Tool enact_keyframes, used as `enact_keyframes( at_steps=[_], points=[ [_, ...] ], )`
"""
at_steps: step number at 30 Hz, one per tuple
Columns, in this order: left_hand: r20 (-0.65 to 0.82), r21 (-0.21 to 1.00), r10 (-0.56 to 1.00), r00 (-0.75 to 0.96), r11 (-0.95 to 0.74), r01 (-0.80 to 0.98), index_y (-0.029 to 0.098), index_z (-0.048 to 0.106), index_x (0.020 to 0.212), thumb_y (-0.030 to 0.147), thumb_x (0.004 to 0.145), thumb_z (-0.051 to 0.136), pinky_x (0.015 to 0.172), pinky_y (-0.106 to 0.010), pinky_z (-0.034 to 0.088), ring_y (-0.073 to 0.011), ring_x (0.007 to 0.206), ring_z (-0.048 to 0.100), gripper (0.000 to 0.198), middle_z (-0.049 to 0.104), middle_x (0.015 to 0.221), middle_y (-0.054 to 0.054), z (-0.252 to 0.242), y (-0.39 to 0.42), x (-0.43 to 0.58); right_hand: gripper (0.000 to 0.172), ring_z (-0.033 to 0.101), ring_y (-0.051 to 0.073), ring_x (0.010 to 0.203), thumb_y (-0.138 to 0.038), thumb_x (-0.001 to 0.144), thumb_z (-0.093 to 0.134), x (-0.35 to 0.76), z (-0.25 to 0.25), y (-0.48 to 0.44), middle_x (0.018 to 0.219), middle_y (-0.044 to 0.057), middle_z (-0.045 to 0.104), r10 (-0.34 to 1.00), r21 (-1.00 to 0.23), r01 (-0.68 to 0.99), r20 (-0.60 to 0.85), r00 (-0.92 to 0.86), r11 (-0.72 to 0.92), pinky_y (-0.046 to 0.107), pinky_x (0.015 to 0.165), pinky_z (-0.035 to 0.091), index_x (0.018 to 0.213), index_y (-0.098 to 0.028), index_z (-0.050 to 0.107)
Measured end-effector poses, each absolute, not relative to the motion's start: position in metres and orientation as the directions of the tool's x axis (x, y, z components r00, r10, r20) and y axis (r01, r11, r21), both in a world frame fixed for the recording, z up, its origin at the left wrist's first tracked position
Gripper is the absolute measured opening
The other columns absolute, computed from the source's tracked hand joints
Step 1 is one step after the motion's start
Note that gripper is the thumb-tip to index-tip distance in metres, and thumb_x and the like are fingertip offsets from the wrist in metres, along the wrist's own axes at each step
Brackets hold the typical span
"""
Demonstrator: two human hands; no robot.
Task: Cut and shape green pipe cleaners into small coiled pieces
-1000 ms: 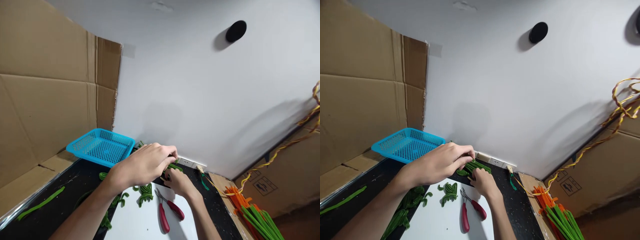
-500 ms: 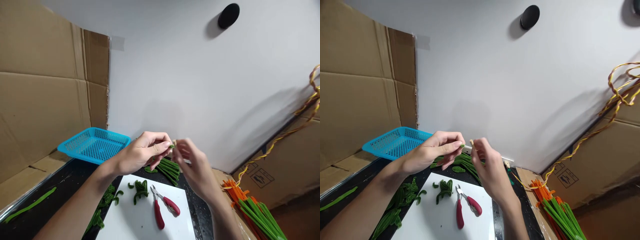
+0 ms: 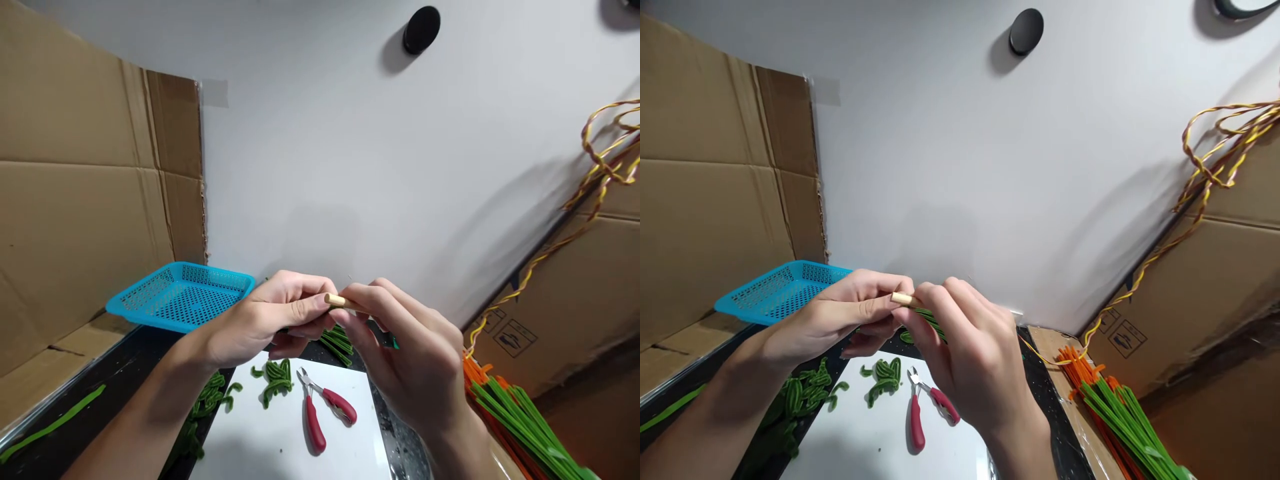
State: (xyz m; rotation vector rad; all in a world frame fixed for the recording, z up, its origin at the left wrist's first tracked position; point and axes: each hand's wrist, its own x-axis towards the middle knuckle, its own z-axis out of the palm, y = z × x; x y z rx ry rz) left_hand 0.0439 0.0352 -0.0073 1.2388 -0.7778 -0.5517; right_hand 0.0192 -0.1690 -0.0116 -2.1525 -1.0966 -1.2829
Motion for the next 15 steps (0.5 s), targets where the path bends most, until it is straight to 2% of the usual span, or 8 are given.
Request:
enact_keyframes(
  at_steps=[4, 10, 15],
  points=[
    [0.200, 0.974, -0.746, 0.635, 0.222, -0.045, 0.015, 0.054, 0.084, 0.043, 0.102, 0.058, 0.040, -0.013, 0.018, -0.0018, 0.050, 0.023, 0.034, 0.032, 0.063, 0.006, -0.0023, 0.0367, 0.0393, 0.022, 0.045, 0.006, 0.067, -0.030, 0.109, 0.058, 0.0165, -0.0108, -0.1704, 0.077, -0.002, 0.052, 0.460, 0.123, 0.764, 0.854, 0.244, -0.634, 0.024, 0.061, 0.034, 0.095, -0.015, 0.066],
    [0.182, 0.977, -0.750, 0.636, 0.214, -0.028, 0.016, 0.052, 0.083, 0.044, 0.103, 0.057, 0.043, -0.014, 0.016, -0.0022, 0.051, 0.019, 0.035, 0.024, 0.061, 0.007, -0.0003, 0.0373, 0.0384, 0.014, 0.038, 0.006, 0.062, -0.018, 0.104, 0.065, 0.0124, -0.0099, -0.1652, 0.072, -0.001, 0.053, 0.443, 0.178, 0.759, 0.882, 0.158, -0.627, 0.026, 0.058, 0.029, 0.092, -0.012, 0.066],
    [0.209, 0.974, -0.753, 0.624, 0.217, -0.065, 0.015, 0.053, 0.082, 0.043, 0.102, 0.059, 0.043, -0.013, 0.017, -0.0014, 0.051, 0.022, 0.035, 0.033, 0.061, 0.006, -0.0004, 0.0388, 0.0343, 0.009, 0.040, 0.006, 0.063, -0.014, 0.100, 0.069, 0.0112, -0.0083, -0.1620, 0.074, 0.000, 0.055, 0.401, 0.174, 0.797, 0.912, 0.092, -0.579, 0.025, 0.058, 0.029, 0.094, -0.012, 0.064]
  ],
)
